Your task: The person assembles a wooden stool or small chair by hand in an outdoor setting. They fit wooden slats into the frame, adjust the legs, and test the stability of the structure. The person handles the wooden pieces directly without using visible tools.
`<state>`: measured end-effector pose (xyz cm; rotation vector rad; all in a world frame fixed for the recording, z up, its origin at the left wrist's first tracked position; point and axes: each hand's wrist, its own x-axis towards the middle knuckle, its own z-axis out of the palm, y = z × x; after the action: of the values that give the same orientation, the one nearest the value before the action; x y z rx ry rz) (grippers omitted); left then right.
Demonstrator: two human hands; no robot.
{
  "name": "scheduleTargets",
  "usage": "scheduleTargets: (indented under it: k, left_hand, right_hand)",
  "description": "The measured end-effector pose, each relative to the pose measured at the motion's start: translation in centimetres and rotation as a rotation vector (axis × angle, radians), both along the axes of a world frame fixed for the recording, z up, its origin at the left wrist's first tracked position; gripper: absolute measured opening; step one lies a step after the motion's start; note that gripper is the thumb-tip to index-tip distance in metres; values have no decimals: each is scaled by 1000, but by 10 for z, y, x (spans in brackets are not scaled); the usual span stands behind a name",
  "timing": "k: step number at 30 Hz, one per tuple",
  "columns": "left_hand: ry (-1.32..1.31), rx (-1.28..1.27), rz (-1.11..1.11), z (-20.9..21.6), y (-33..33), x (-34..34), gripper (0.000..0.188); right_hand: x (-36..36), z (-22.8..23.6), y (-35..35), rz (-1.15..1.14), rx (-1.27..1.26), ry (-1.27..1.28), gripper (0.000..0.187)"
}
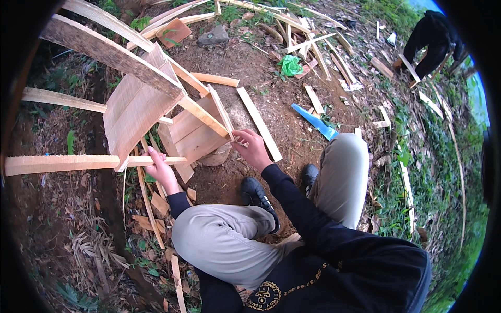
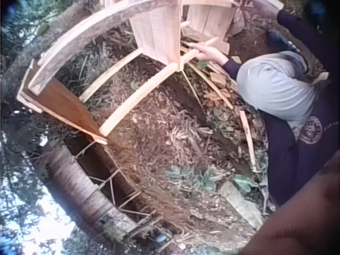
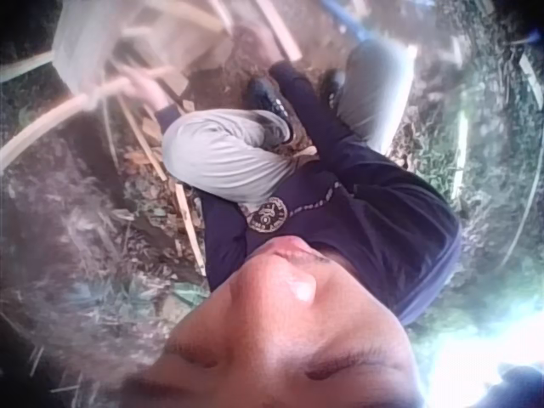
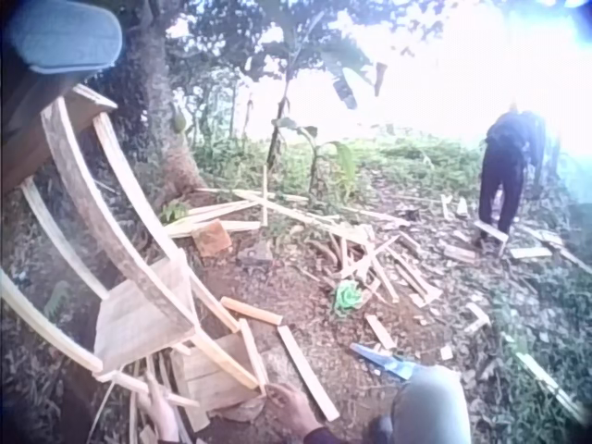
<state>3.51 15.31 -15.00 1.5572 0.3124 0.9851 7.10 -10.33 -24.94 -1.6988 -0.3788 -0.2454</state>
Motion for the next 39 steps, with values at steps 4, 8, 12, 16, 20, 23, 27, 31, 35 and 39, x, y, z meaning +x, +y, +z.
scheduleTargets:
  k: [4, 8, 12, 16, 20, 23, 27, 31, 35, 39]
  left_hand:
    - [0, -17, -15, -1, 1, 0, 30]
    - [13, 15, -7, -1, 1, -1, 30]
    - [26, 18, 16, 1, -2, -1, 30]
    - [34, 26, 1, 2, -2, -2, 32]
    - [29, 17, -11, 3, -7, -1, 33]
    - [29, 20, -7, 4, -6, -3, 34]
    - [24, 25, -14, 2, -4, -2, 33]
    - [16, 23, -12, 2, -5, -1, 32]
    - [20, 40, -20, -1, -1, -1, 31]
    - [24, 31, -10, 1, -4, -2, 31]
  right_hand:
    - [5, 0, 3, -37, -24, -17, 32]
    - [6, 1, 3, -31, -38, -17, 32]
    - [7, -4, 3, -46, -74, -47, 33]
    - [7, -6, 4, -70, -99, -110, 32]
    - [7, -11, 1, -68, -102, -116, 30]
    - [1, 1, 0, -51, -58, -85, 30]
    - [-2, 11, 4, -84, 49, 34, 30]
    - [1, 8, 6, -80, 33, 11, 28]
    - [1, 5, 9, -86, 79, 2, 25]
    - [1, 6, 8, -99, 68, -1, 24]
